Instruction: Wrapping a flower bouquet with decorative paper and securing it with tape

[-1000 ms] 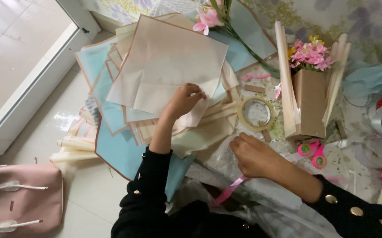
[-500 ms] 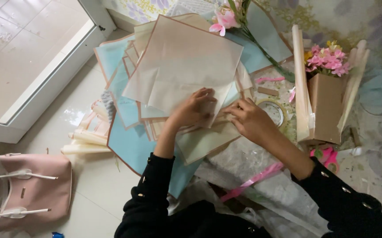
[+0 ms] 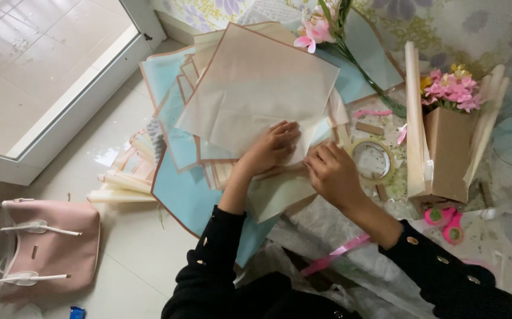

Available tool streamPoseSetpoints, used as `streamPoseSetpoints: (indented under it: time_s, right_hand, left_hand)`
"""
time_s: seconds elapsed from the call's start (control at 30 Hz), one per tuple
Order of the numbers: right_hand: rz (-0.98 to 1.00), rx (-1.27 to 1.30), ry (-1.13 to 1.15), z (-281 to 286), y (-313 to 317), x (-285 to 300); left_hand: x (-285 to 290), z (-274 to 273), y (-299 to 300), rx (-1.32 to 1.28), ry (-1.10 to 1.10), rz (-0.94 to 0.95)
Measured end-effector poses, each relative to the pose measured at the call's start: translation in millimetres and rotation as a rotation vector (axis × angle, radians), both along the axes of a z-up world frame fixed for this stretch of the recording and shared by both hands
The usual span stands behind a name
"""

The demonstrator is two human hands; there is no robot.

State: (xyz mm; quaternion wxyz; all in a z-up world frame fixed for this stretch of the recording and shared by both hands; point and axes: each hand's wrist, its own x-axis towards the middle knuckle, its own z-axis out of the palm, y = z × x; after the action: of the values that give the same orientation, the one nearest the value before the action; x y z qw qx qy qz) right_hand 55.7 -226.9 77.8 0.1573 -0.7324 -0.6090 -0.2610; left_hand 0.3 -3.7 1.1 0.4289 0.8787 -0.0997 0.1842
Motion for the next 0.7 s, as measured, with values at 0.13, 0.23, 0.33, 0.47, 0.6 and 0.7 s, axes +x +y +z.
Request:
streamPoseSetpoints:
  time_s: [0.13, 0.23, 0.33, 0.47, 0.6, 0.7]
  right_hand:
    - [-0.012, -0.027, 0.104, 20.1, -26.1, -20.8]
    - [0.022, -0.354, 0.634, 67.0, -53.6, -19.6]
    - [0.042, -0.653, 0.724, 92.4, -73.8, -6.4]
    - [-0.070, -0.863, 0.648, 55.6, -80.8, 4.1]
    - [-0.268, -0.790, 0.264, 17.6, -77.9, -4.9]
    - [-0.349, -0.742, 0.187, 9.9, -80.9, -5.4]
  left_hand:
    - [11.6, -31.0, 3.5, 0.050, -0.016, 0.030]
    - [5.8, -21.6, -1.0, 0.023, 0.012, 0.037]
    - [5.7, -13.7, 1.0, 0.061, 0.010, 0.048]
    - [7.7, -28.7, 1.8, 0.066, 0.026, 0.042]
    - [-4.3, 3.7, -13.0, 0.004, -0.109, 0.066]
    - [-34.9, 65.9, -18.4, -0.123, -0.147, 0.113]
